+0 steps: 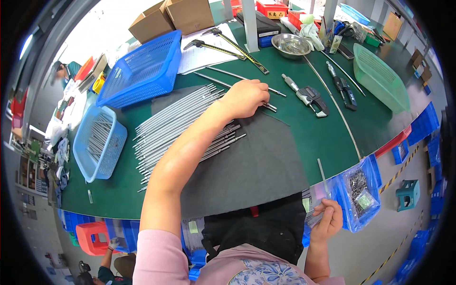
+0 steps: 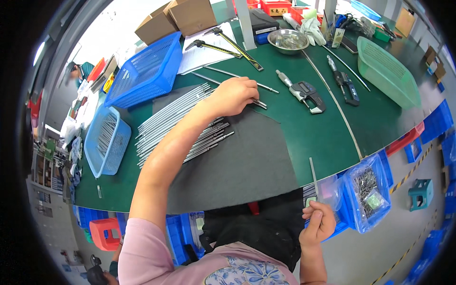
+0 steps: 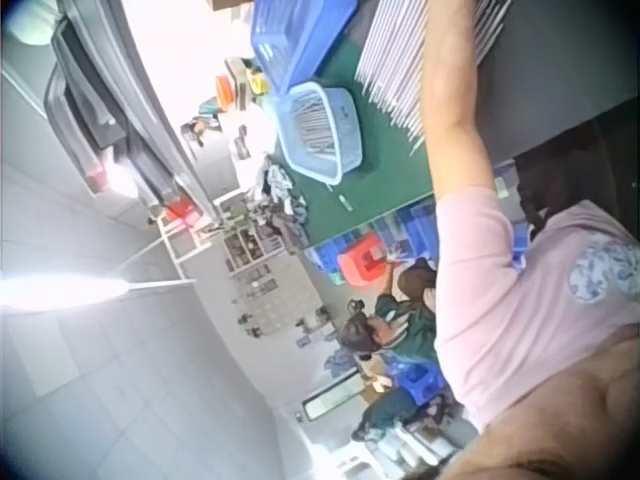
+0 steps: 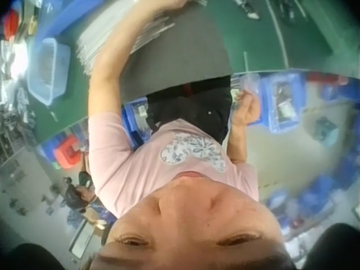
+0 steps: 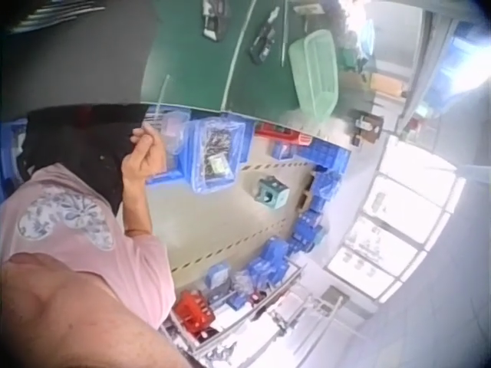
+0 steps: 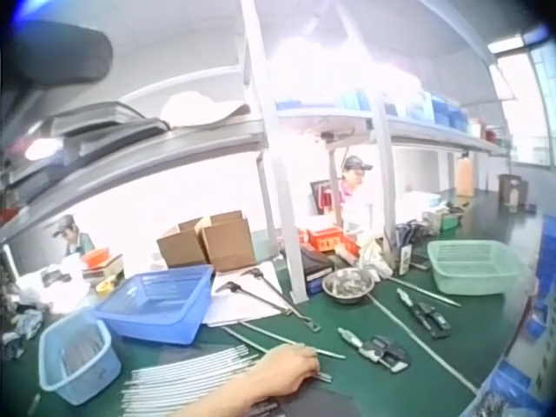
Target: Manually filing the ends of thin metal rods to smooth them at an assembly workbench.
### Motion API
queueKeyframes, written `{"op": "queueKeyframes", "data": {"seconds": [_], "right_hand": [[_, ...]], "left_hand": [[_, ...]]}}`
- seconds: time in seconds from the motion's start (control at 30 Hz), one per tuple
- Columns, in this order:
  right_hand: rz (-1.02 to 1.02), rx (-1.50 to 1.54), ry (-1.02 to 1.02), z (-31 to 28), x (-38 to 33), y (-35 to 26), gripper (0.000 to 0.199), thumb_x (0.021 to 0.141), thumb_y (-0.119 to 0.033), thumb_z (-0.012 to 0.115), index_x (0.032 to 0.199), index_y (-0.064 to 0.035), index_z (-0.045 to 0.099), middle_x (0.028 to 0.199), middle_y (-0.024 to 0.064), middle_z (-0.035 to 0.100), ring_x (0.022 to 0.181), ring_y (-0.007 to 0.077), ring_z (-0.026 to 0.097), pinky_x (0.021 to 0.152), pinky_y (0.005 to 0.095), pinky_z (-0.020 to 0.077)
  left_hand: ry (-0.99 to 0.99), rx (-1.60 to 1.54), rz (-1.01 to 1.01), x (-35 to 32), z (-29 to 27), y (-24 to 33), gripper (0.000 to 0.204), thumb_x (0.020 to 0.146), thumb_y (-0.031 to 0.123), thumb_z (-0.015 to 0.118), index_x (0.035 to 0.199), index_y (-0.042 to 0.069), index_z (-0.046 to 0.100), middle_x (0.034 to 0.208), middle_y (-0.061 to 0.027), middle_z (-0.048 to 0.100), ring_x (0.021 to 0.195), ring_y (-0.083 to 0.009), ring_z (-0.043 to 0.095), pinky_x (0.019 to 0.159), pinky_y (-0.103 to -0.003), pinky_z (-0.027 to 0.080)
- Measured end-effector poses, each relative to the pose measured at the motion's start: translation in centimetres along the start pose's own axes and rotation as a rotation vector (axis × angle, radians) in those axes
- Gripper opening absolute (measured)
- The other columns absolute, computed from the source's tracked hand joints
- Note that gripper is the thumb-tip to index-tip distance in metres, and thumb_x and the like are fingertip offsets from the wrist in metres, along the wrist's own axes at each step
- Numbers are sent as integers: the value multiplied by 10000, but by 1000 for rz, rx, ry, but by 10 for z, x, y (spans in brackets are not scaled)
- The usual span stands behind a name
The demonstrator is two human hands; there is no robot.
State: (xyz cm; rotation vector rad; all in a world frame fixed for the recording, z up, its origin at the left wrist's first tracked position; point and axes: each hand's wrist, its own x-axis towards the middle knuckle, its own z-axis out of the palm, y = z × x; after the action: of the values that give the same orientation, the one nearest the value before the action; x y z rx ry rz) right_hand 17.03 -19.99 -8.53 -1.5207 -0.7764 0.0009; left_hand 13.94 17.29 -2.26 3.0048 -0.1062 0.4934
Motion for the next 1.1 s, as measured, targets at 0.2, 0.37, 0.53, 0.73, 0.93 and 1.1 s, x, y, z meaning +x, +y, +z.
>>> {"op": "queueKeyframes", "data": {"seconds": [0.2, 0.37, 0.53, 0.73, 0.93, 1.1], "right_hand": [[-29, 26, -6, 0, -5, 1, 229, 957, -108, 448, 957, 35, 626, 727, 98, 605, 557, 116, 548, 498, 217, 427], [-42, 15, -44, 0, -7, -3, 234, 942, -96, 440, 967, 45, 626, 718, 107, 608, 559, 122, 552, 509, 220, 429], [-79, 9, -106, 0, 2, -3, 255, 942, -105, 423, 986, 54, 617, 729, 113, 617, 560, 126, 547, 527, 226, 434], [279, 80, -123, 4, 8, -2, 216, 904, 13, 463, 1078, 35, 589, 709, 56, 581, 600, 84, 508, 538, 220, 408], [-191, -413, -80, 7, 10, -1, 260, 844, 34, 510, 1074, 2, 628, 723, 102, 629, 563, 172, 575, 527, 308, 433], [-146, -421, -273, 14, 3, -17, 296, 772, 33, 567, 1041, -34, 668, 651, 112, 592, 503, 270, 552, 490, 353, 429]], "left_hand": [[-55, 140, 44, -7, -3, 6, 204, 698, 12, 586, 888, 46, 653, 879, -79, 588, 908, -276, 586, 761, -376, 506], [103, 188, -58, -20, 2, 22, 139, 691, 49, 637, 830, 56, 649, 916, -76, 595, 916, -257, 588, 769, -362, 502], [110, 105, -273, -76, -32, 92, 145, 701, 71, 687, 827, 54, 617, 845, -85, 572, 823, -286, 570, 691, -396, 478], [118, 134, -558, -147, -48, 113, 117, 695, 60, 695, 739, 42, 589, 754, -85, 546, 742, -283, 560, 649, -394, 474], [56, 316, -564, -140, -38, 120, 100, 680, 39, 682, 721, 53, 592, 766, -66, 563, 717, -277, 561, 596, -395, 475], [57, 364, -585, -138, -35, 115, 82, 649, 34, 640, 698, 50, 577, 729, -77, 562, 693, -273, 572, 582, -395, 484]]}}
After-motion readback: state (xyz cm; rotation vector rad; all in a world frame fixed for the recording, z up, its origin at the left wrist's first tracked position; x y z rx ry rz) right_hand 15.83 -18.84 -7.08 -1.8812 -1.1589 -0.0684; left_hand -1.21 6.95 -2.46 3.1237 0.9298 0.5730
